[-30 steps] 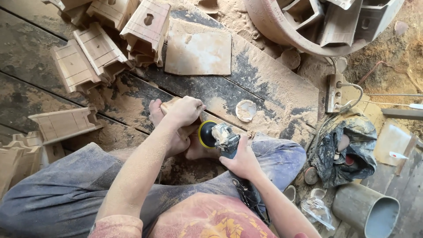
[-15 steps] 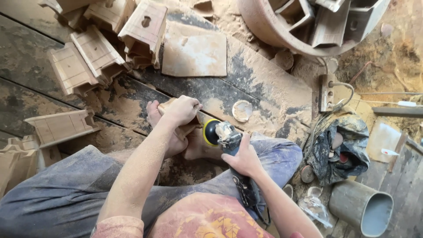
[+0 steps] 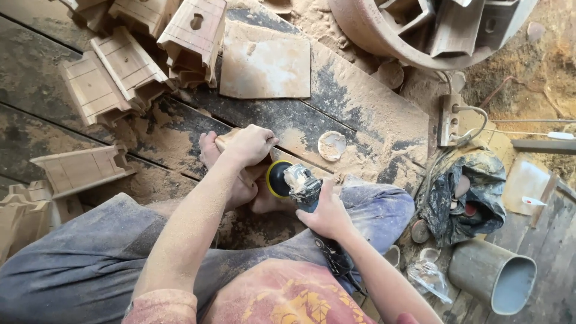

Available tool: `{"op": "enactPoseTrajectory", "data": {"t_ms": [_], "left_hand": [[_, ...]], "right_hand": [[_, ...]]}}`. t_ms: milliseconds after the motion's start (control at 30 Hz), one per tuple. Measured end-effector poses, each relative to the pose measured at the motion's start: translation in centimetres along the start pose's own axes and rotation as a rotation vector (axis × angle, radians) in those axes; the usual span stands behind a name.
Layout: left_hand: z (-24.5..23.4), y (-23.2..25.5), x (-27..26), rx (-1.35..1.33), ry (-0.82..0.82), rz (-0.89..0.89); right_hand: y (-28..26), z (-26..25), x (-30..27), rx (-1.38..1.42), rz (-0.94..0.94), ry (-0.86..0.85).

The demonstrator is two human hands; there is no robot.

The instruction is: Using a handheld power sander to smooth the surfaces and edges of small decorative wooden pieces while sitting on the workshop floor.

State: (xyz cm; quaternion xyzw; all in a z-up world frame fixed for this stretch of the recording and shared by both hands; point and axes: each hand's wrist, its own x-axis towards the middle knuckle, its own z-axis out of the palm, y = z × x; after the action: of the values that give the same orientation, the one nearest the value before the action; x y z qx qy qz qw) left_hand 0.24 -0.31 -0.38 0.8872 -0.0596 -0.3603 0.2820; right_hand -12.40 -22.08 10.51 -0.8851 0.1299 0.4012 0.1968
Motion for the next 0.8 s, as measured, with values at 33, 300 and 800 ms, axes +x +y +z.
{"op": "enactPoseTrajectory", "data": {"t_ms": [33,300,800], "left_hand": [[0.1,0.1,-0.3,0.000,-0.006,0.002],[0.2,0.2,-0.4,-0.119,0.057,0.072],[0.5,0.4,0.8,-0.115,0.074,0.056]], "right_hand": [[0.1,0.2,0.0,0.002,0.006,-0.002],[-0.1,0.3,0.4,-0.014,0.011,0.013],[-2.4,-0.5,-1.1,-0.044,0.028,-0.012]]}}
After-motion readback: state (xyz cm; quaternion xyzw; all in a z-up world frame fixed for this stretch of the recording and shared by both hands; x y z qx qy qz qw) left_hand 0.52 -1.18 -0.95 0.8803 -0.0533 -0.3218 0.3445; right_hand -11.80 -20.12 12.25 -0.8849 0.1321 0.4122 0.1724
